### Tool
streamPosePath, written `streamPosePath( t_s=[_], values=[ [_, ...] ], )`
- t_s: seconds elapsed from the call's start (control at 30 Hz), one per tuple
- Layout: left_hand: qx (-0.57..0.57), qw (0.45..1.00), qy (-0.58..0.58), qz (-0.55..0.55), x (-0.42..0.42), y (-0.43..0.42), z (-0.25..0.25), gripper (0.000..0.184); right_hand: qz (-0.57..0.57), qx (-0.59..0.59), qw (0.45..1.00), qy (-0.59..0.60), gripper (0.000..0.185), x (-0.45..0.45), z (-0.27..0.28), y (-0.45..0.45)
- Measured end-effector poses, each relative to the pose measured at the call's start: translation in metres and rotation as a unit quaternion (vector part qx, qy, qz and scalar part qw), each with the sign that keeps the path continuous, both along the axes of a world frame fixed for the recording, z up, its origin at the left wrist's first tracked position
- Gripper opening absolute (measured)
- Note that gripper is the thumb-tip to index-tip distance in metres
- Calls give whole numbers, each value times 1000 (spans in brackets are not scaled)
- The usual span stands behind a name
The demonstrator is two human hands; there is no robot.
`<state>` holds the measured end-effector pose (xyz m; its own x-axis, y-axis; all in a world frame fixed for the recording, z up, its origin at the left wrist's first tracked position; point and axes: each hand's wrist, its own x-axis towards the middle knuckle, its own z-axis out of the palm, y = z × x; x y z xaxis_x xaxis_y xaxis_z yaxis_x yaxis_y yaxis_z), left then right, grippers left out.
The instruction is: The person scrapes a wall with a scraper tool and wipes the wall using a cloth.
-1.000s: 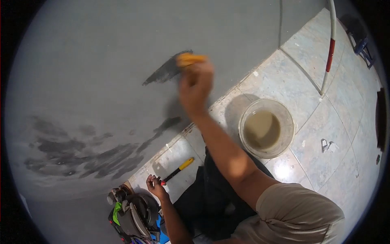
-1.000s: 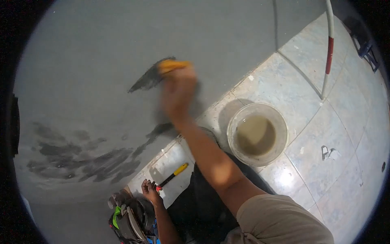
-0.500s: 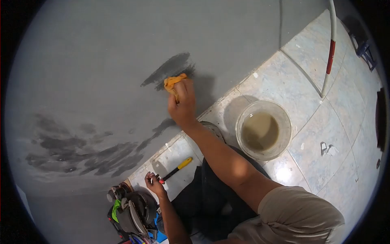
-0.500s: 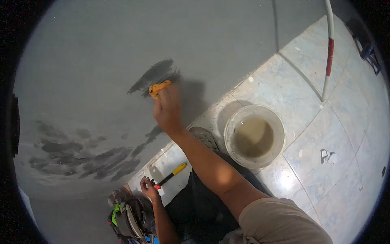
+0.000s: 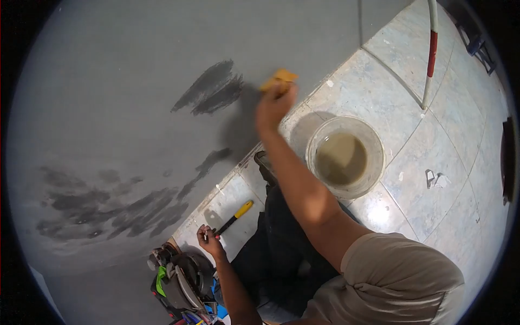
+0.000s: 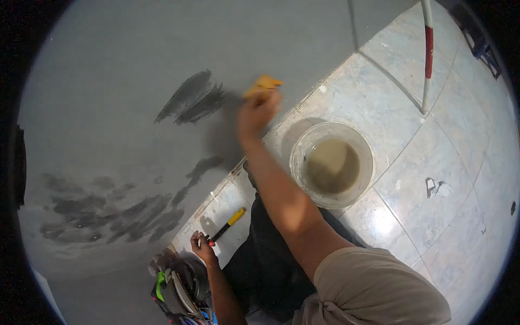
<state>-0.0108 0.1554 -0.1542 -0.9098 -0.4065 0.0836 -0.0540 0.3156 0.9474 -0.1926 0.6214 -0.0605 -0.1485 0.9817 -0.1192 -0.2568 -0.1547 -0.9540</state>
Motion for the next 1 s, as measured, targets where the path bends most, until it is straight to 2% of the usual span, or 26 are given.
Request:
streamPosePath(
  t_s=[0.07, 0.1, 0.17, 0.27, 0.4, 0.47, 0.5, 0.53, 0.6, 0.67, 0.7, 0.77, 0.83, 1.0],
  values=[
    [23, 1000, -2, 8, -5, -4, -3, 22, -126, -82, 989, 13, 32, -18, -50, 22],
    [22, 1000, -1, 0, -8, -4, -4, 23, -124, -75, 989, 8, 32, -19, -54, 23],
    [24, 1000, -7, -6, -7, -2, -8, 24, -150, -196, 965, -85, 32, -20, -63, 19],
    [36, 999, -5, -27, -11, 2, -5, 24, -165, -211, 958, -104, 32, -29, -100, 11],
    [66, 998, -3, -5, -14, 5, 6, 25, -148, -240, 948, -151, 33, -11, -114, 16],
    [73, 997, -4, -5, -14, 4, 3, 25, -168, -16, 960, -223, 30, -17, -140, 19],
    [90, 996, 15, -1, -15, 2, 1, 25, -171, -14, 960, -222, 30, -18, -141, 22],
    [105, 994, 35, 4, -18, 1, 3, 25, -127, -7, 959, -253, 30, -19, -142, 25],
    [112, 993, 21, 30, -23, -1, 8, 23, -78, 1, 955, -287, 29, -17, -147, 26],
    [121, 991, 32, 46, -27, 3, 11, 23, 37, 52, 933, -354, 30, -11, -148, 30],
    [119, 992, 38, 27, -31, -1, 8, 21, 34, 65, 932, -354, 30, -11, -145, 27],
    [96, 994, 31, 30, -42, 12, 17, 24, 84, 165, 904, -386, 33, -5, -148, 22],
    [74, 996, 39, 12, -40, 26, 34, 25, 67, 180, 891, -413, 34, 3, -148, 27],
    [88, 996, -2, 8, -35, 12, 10, 26, 14, 148, 890, -430, 34, -6, -125, 17]
  ],
)
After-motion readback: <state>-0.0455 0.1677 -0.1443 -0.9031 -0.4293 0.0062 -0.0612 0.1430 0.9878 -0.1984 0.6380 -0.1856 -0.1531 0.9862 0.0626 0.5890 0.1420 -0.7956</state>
